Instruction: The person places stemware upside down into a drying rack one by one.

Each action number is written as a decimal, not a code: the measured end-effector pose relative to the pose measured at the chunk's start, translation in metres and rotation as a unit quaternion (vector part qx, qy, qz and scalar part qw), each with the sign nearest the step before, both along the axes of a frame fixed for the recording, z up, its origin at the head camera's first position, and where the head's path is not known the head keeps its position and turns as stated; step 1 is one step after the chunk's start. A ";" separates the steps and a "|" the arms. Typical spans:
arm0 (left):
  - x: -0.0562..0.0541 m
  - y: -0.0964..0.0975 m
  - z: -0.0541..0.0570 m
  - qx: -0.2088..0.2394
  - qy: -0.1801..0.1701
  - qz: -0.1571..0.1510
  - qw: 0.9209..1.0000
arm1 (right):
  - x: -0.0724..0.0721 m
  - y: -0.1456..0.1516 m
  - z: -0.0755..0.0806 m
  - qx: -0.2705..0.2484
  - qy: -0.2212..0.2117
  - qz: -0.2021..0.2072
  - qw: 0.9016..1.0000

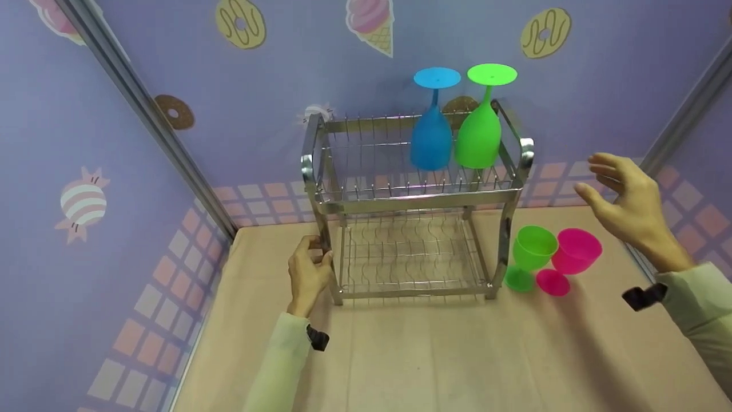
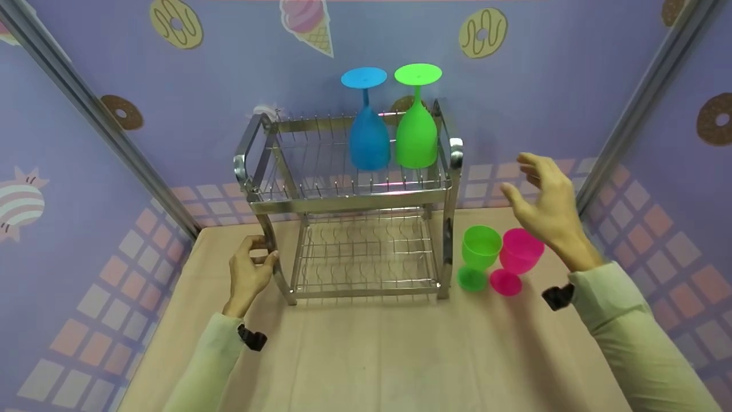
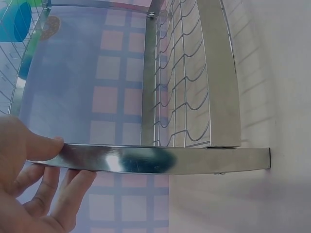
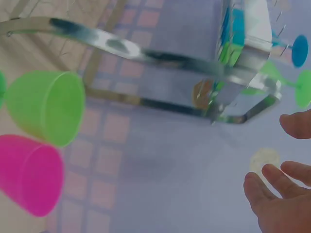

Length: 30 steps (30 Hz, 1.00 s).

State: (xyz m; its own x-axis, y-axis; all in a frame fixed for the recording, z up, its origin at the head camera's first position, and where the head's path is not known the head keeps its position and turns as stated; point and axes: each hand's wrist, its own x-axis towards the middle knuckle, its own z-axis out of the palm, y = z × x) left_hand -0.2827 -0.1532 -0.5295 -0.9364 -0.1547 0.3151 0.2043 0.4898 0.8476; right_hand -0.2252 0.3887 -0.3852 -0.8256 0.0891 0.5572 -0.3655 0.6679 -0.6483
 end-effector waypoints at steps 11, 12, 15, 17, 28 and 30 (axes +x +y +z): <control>0.002 -0.003 -0.004 0.000 -0.002 -0.001 1.000 | 0.023 0.062 -0.090 -0.014 -0.102 -0.078 0.992; 0.002 -0.002 -0.004 0.001 -0.001 -0.002 1.000 | 0.026 0.065 -0.098 -0.015 -0.111 -0.083 0.990; 0.001 -0.001 -0.004 -0.001 0.000 -0.007 1.000 | 0.033 0.075 -0.122 -0.024 -0.150 -0.093 0.984; 0.001 -0.001 -0.003 -0.001 0.002 -0.009 1.000 | 0.036 0.080 -0.138 -0.033 -0.174 -0.096 0.980; 0.000 -0.002 0.000 0.002 0.001 -0.010 1.000 | 0.037 0.083 -0.205 -0.095 -0.197 -0.062 0.974; 0.000 -0.002 0.000 0.003 0.003 -0.011 1.000 | 0.035 0.079 -0.211 -0.099 -0.196 -0.055 0.974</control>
